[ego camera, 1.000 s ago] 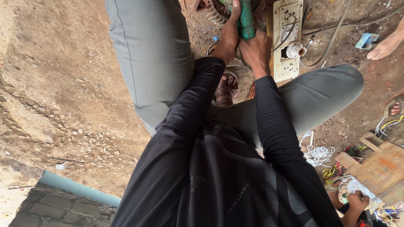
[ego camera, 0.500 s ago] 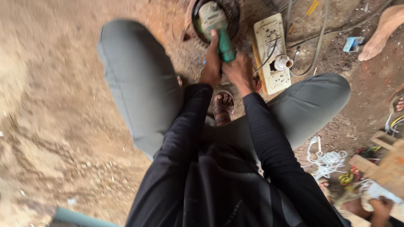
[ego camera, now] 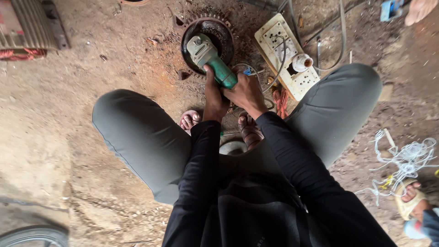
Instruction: The person uses an angle grinder to grind the surface of a metal rotor-like part on the ground. The person holds the part with one hand and operates the grinder with the other, producing sparks while working on the edges and face of the component.
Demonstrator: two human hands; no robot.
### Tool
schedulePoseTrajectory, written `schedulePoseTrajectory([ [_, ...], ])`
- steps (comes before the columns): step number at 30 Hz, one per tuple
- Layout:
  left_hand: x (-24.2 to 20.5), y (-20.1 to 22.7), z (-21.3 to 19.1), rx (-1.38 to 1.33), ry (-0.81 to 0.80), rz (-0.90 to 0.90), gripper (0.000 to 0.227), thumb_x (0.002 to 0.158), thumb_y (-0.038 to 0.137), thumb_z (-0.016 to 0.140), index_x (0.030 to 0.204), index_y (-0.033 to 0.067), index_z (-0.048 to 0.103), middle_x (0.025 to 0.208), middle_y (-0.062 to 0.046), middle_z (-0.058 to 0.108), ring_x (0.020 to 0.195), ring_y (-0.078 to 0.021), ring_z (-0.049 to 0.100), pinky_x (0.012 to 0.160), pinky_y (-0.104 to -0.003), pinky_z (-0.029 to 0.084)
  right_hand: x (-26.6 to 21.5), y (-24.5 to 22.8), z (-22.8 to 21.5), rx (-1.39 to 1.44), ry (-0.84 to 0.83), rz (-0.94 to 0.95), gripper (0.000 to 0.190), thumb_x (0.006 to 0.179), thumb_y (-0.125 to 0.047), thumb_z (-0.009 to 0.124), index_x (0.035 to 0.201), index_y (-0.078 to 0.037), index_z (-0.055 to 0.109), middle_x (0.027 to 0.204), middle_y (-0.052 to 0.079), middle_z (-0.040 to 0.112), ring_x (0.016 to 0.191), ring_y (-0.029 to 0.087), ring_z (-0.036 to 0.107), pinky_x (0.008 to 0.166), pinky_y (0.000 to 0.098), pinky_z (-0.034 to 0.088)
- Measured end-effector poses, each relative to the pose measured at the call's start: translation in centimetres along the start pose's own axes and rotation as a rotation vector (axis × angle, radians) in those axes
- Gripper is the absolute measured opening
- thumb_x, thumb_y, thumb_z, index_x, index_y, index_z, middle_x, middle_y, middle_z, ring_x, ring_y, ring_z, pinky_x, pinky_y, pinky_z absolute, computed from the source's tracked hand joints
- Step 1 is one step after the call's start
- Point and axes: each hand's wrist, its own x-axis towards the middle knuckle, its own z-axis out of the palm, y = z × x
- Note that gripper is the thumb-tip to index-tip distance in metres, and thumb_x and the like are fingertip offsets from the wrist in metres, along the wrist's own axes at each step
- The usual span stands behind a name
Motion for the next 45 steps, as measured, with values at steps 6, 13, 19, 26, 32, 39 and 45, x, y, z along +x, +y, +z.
schedulePoseTrajectory([
  [6, 0.7, -0.8, -0.3, -0.013, 0.011, -0.007, 0.073, 0.101, 0.068, 0.044, 0.124, -0.0002, 0.053, 0.107, -0.014, 0.065, 0.102, -0.0268, 0.064, 0.096, -0.045, 0.053, 0.1, 0.1, -0.4, -0.037, -0.065, 0.082, 0.043, 0.075, -0.030, 0.081, 0.096, 0.005, 0.068, 0.075, 0.019, 0.072, 0.060, 0.028, 0.072, 0.059, 0.0401, 0.061],
  [13, 0.9, -0.8, 0.2, -0.003, 0.142, -0.053, 0.070, 0.098, 0.068, 0.044, 0.126, 0.0037, 0.054, 0.106, -0.013, 0.065, 0.101, -0.0253, 0.064, 0.095, -0.045, 0.054, 0.2, 0.2, 0.0, -0.060, -0.024, 0.064, 0.046, 0.077, -0.033, 0.082, 0.092, 0.007, 0.068, 0.070, 0.020, 0.070, 0.055, 0.028, 0.069, 0.053, 0.0397, 0.058],
  [19, 1.0, -0.8, 0.3, 0.013, 0.148, -0.053, 0.070, 0.098, 0.067, 0.043, 0.129, 0.0047, 0.053, 0.109, -0.013, 0.065, 0.105, -0.0262, 0.063, 0.098, -0.046, 0.053, 0.2, 0.4, 0.3, -0.125, -0.050, 0.013, 0.048, 0.082, -0.038, 0.081, 0.091, 0.007, 0.066, 0.068, 0.017, 0.069, 0.048, 0.026, 0.067, 0.046, 0.0393, 0.058],
  [26, 1.2, -0.8, 0.0, 0.050, 0.245, -0.122, 0.082, 0.094, 0.075, 0.044, 0.125, 0.0008, 0.060, 0.109, -0.013, 0.067, 0.106, -0.0261, 0.065, 0.101, -0.045, 0.050, -0.2, 0.0, 0.3, 0.007, 0.006, 0.015, 0.048, 0.079, -0.036, 0.085, 0.087, 0.008, 0.067, 0.065, 0.017, 0.069, 0.050, 0.025, 0.070, 0.049, 0.0378, 0.059],
  [32, 1.2, -0.9, 0.2, 0.004, 0.245, -0.105, 0.079, 0.090, 0.075, 0.051, 0.120, 0.0028, 0.061, 0.106, -0.012, 0.068, 0.102, -0.0253, 0.065, 0.096, -0.044, 0.054, -0.3, -0.7, -0.4, 0.000, 0.023, 0.024, 0.047, 0.081, -0.037, 0.083, 0.087, 0.007, 0.068, 0.065, 0.017, 0.070, 0.051, 0.026, 0.071, 0.051, 0.0388, 0.060],
  [39, 1.7, -0.9, 0.1, -0.009, 0.230, -0.078, 0.079, 0.091, 0.075, 0.054, 0.120, 0.0019, 0.059, 0.104, -0.013, 0.067, 0.099, -0.0266, 0.065, 0.093, -0.045, 0.054, -0.4, -1.4, -0.7, 0.012, 0.058, 0.046, 0.058, 0.077, -0.045, 0.087, 0.086, 0.009, 0.068, 0.066, 0.022, 0.070, 0.056, 0.032, 0.072, 0.055, 0.0424, 0.059],
  [45, 1.8, -0.9, 0.1, 0.062, 0.295, -0.117, 0.080, 0.090, 0.073, 0.051, 0.127, 0.0028, 0.057, 0.106, -0.014, 0.065, 0.101, -0.0273, 0.065, 0.093, -0.047, 0.055, -0.2, -1.0, 0.0, 0.038, 0.063, 0.060, 0.057, 0.077, -0.044, 0.087, 0.089, 0.009, 0.069, 0.067, 0.022, 0.070, 0.057, 0.031, 0.073, 0.055, 0.0419, 0.059],
])
